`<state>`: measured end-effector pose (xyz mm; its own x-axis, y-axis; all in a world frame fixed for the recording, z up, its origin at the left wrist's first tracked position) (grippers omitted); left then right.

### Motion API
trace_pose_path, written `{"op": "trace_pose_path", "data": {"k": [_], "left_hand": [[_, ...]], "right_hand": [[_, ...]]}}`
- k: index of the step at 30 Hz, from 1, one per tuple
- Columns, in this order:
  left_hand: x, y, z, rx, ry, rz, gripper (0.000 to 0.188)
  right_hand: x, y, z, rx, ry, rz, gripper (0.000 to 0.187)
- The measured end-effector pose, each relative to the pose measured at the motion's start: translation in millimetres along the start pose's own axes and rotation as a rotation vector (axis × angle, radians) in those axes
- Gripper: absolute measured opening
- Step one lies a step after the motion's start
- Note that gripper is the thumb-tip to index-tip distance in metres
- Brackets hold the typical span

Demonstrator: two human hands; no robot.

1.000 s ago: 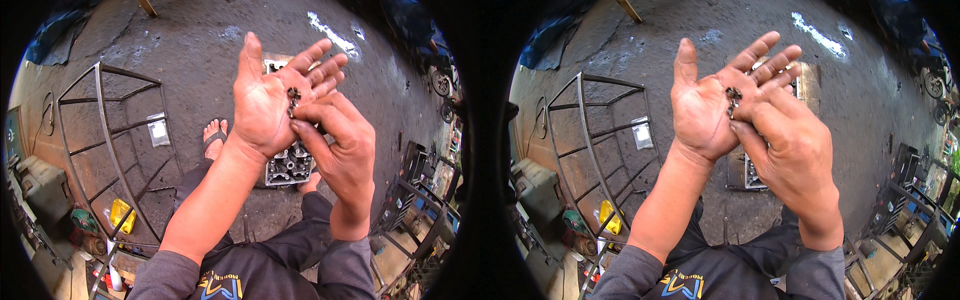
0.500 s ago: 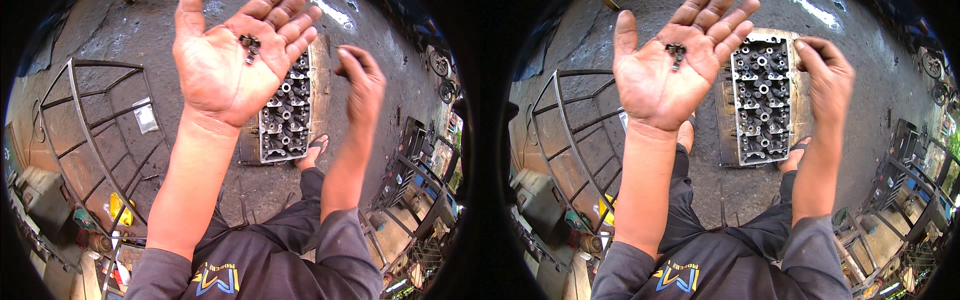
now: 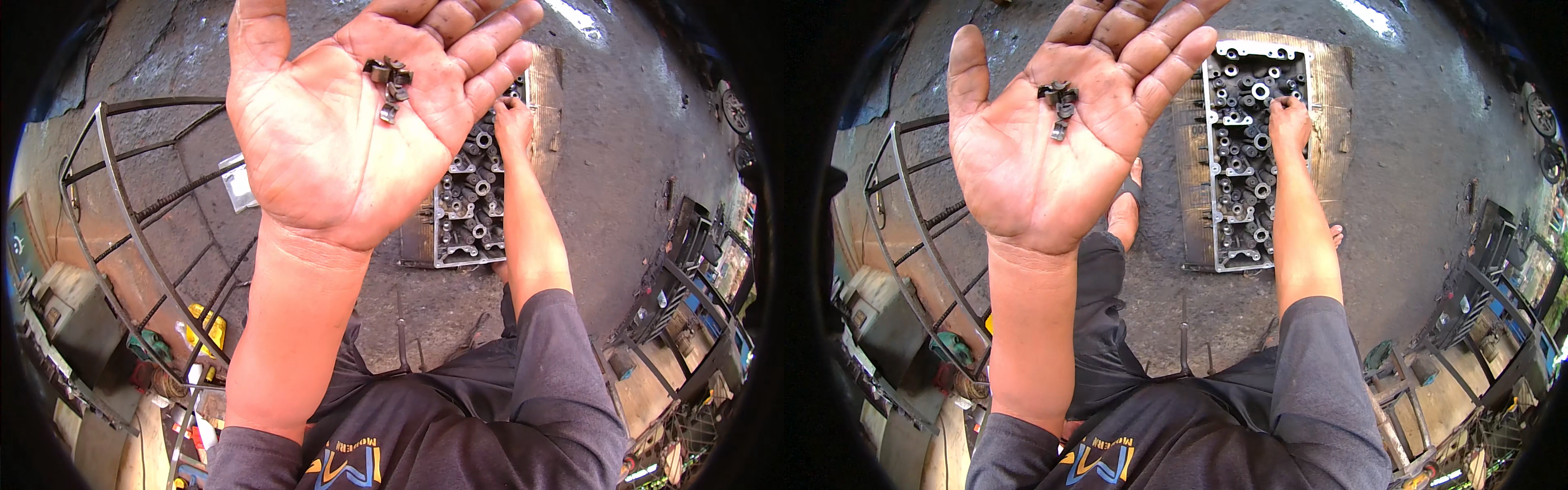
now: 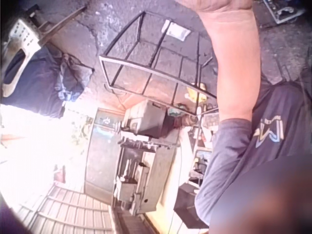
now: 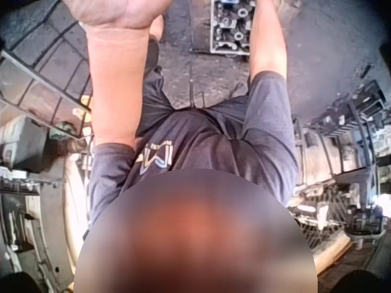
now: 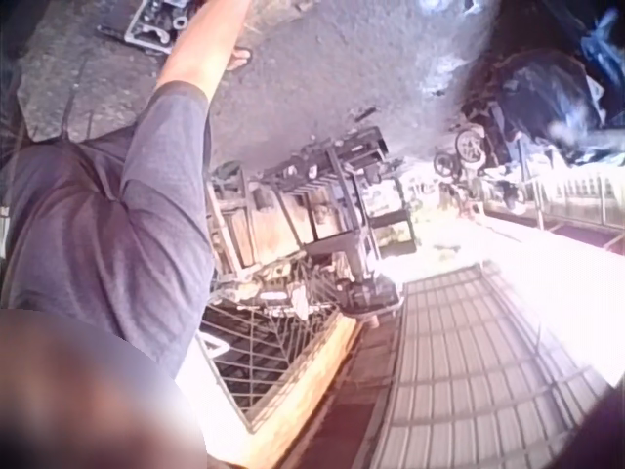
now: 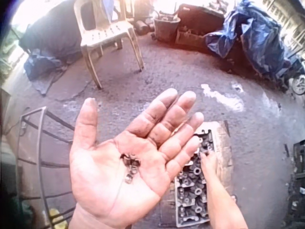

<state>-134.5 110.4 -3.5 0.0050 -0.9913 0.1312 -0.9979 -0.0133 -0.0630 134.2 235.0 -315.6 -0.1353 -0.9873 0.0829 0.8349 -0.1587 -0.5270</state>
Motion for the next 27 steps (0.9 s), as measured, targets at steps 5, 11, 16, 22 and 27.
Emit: {"op": "trace_pose_path", "data": {"k": [5,11,16,22,27], "left_hand": [[3.1,-0.6,3.2,0.000,0.006,0.006,0.099],[4.3,-3.3,6.8,0.012,0.007,0.015,0.101],[4.5,-6.2,10.8,0.024,0.013,0.021,0.102],[4.1,-8.5,15.3,0.038,0.020,0.024,0.104],[3.2,-10.9,17.1,0.055,0.024,0.034,0.106]], "right_hand": [[-3.1,2.4,-11.8,0.120,-0.035,-0.017,0.030],[-1.5,2.0,-16.5,0.205,-0.066,0.067,0.031],[-1.0,-5.7,-12.6,0.158,-0.001,0.103,0.033],[-17.4,-13.6,-16.1,0.369,-0.239,0.064,0.037],[-26.3,-18.6,-11.1,0.458,-0.280,0.025,0.039]]}}
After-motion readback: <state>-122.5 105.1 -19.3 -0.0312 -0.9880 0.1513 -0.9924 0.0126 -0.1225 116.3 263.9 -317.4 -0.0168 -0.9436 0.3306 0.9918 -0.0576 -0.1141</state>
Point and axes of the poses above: each hand's wrist, its own x-axis away from the middle knuckle, its own z-axis out of the back of the hand, y = z × x, the point moved 8 cm from there along -x, towards the middle knuckle, and after that the axes turned 5 degrees about y, right-handed, at the moved point
